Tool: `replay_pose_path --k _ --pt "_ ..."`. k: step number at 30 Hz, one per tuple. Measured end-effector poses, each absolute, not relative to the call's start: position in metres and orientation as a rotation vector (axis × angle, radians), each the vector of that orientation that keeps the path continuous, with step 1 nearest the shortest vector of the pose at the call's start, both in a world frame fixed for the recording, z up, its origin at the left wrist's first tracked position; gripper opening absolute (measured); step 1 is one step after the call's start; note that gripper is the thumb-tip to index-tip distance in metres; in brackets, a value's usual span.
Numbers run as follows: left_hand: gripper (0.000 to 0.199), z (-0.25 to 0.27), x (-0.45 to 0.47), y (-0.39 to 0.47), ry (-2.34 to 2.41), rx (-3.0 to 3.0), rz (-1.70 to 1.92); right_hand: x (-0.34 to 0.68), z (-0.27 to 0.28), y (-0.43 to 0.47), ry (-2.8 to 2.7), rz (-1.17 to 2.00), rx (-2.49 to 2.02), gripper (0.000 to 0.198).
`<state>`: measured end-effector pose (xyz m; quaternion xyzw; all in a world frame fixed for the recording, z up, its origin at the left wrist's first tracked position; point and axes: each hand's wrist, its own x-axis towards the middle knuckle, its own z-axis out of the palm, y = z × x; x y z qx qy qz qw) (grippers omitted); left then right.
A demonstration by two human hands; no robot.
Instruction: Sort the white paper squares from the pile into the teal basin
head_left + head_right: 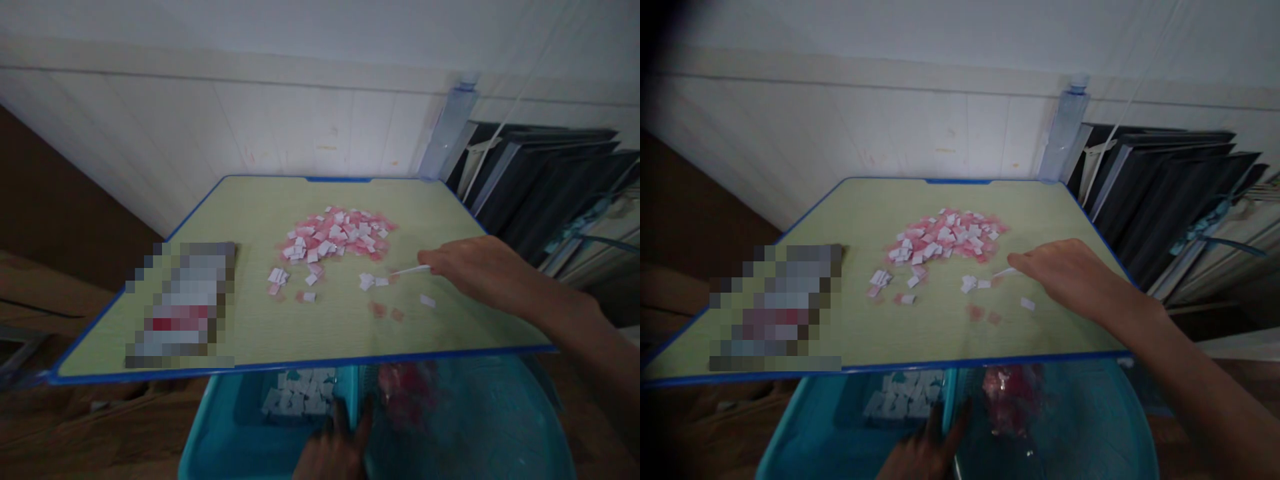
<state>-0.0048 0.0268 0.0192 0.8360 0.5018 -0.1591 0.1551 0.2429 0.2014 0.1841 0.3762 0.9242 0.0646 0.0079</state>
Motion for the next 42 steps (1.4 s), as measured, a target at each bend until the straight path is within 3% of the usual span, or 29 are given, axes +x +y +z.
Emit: replay_pose_path --k 9,16,34,42 --pt "0.066 0.024 -0.004 0.027 1.463 2.371 -0.480 0.249 0.194 0.191 2.772 0.382 1.314 0.022" --pt "0.068 0.026 -0.003 0.027 1.470 2.396 -0.473 0.248 0.190 0.185 2.786 0.185 1.251 0.024" --pt "0.068 0.025 -0.003 0.027 1.502 2.411 -0.471 0.237 0.190 0.207 2.775 0.339 1.195 0.022" --pt "0.066 0.022 -0.004 0.025 1.482 2.423 -0.452 0.249 0.202 0.196 2.814 0.185 1.181 0.020"
